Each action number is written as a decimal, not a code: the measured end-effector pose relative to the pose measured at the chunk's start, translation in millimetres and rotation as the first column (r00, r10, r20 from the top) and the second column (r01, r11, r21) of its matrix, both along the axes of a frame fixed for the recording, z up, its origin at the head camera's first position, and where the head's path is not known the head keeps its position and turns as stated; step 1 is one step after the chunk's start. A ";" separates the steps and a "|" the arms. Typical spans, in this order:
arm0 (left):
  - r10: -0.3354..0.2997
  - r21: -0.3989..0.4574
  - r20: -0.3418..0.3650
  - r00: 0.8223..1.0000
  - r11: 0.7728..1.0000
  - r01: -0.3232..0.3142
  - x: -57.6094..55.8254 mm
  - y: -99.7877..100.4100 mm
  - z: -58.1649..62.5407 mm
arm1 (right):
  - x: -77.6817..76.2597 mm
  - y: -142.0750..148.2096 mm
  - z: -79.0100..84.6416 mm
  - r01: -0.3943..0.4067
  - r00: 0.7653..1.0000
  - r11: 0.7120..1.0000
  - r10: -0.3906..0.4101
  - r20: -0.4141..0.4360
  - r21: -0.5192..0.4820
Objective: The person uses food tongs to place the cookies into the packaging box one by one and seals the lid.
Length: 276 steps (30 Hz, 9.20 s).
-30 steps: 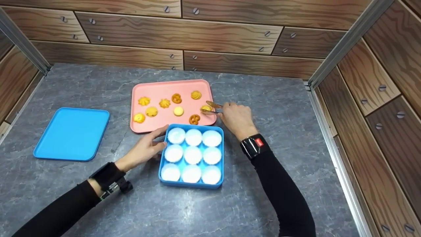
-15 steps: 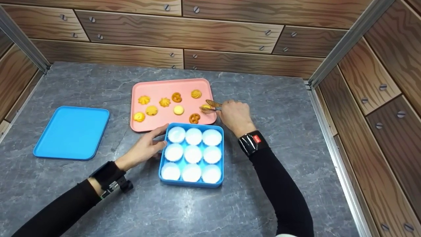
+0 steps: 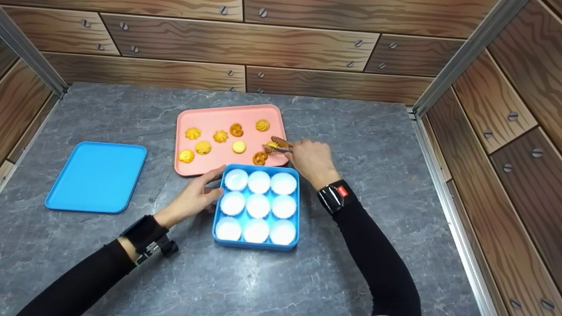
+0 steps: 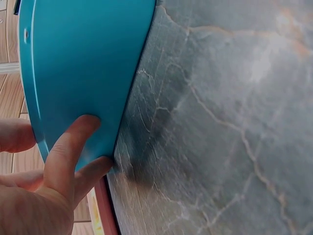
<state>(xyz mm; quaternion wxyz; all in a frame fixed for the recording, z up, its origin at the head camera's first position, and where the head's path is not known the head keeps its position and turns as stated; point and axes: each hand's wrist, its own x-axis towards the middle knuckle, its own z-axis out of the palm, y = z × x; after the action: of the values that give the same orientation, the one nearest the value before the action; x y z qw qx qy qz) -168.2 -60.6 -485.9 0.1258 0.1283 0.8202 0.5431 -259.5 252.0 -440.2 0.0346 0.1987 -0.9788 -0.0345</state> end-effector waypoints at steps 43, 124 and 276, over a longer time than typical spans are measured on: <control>-0.016 -0.009 -0.022 1.000 1.000 0.016 0.4 0.2 -0.2 | 15.9 -0.6 -2.9 -0.035 0.996 0.999 0.036 -0.088 0.004; 0.066 0.095 0.038 0.997 0.993 -0.069 -4.3 14.5 -1.2 | 67.0 -35.2 7.4 -0.363 0.914 0.932 0.354 -0.197 -0.011; 0.070 0.080 0.052 0.996 0.994 -0.074 -5.5 15.6 -4.7 | -1.2 1.4 7.0 -0.063 0.998 0.979 0.056 -0.041 -0.192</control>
<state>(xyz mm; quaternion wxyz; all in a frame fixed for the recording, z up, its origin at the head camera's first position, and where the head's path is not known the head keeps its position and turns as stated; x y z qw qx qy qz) -173.7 -45.0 -490.6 0.1209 0.0901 0.7980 0.5835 -260.6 253.4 -433.3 0.0722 0.2232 -0.9703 0.0584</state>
